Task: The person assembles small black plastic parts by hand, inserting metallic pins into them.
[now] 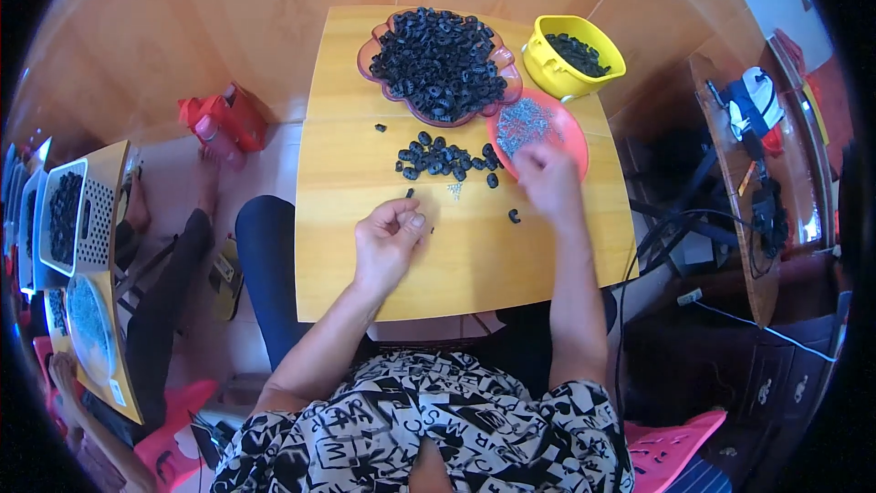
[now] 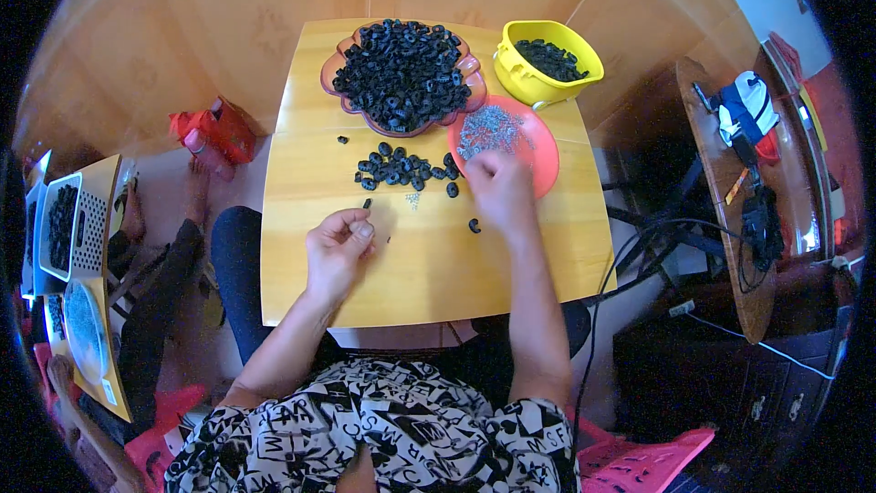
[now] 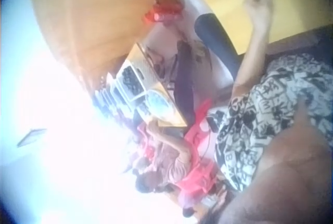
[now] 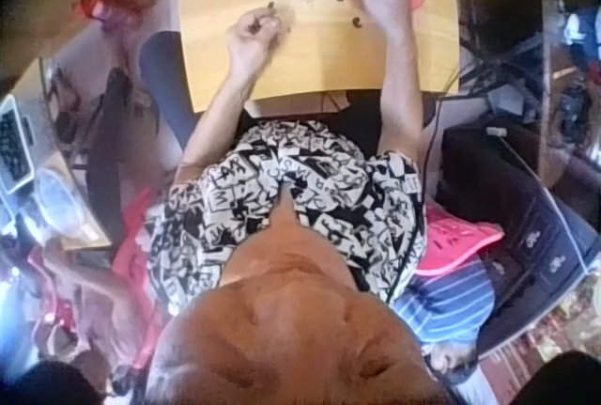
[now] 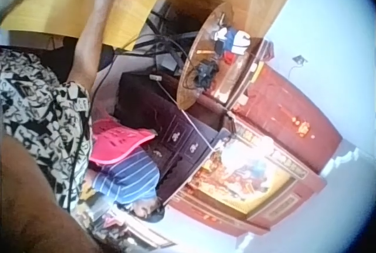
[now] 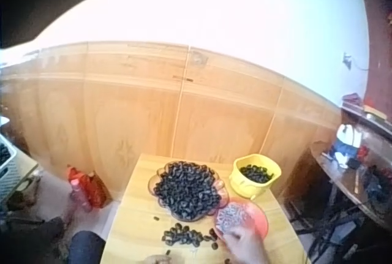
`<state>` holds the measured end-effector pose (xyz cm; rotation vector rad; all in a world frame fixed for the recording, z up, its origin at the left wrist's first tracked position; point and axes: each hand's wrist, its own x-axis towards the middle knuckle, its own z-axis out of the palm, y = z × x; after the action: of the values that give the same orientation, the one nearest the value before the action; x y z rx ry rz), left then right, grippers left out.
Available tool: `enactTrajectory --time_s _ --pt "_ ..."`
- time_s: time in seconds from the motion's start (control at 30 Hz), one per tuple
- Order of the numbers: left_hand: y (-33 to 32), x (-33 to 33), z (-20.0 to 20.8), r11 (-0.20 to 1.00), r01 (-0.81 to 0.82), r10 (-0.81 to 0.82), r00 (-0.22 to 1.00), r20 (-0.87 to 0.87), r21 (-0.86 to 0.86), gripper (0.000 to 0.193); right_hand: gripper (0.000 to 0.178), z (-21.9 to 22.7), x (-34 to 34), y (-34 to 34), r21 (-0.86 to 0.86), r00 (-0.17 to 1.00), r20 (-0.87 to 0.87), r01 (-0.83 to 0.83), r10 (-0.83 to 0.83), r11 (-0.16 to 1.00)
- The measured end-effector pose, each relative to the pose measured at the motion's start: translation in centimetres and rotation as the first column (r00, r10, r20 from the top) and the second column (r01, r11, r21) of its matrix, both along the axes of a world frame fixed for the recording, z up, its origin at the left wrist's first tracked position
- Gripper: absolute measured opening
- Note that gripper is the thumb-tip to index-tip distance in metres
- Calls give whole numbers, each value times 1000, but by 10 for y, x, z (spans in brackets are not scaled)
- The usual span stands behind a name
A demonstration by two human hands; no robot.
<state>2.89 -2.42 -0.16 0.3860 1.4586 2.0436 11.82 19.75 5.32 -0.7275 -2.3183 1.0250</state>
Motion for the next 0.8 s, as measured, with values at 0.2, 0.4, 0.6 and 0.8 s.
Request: enactTrajectory --time_s 0.2,0.4,0.6,0.8 --pt "-6 -26 7 961 -194 105 915 -389 -197 17 10 -28 16 -37 402 986 160 -29 -40 915" --pt "31 -21 17 924 -281 -194 242 -951 -260 11 7 -32 11 -36 496 990 112 15 -81 868" --pt "68 -6 9 878 -320 -342 97 -935 -355 11 5 -36 9 -36 569 973 204 -26 -111 822" --pt "66 -7 0 874 -312 -364 89 -927 -373 10 7 -56 5 -39 603 955 262 -50 -139 796"
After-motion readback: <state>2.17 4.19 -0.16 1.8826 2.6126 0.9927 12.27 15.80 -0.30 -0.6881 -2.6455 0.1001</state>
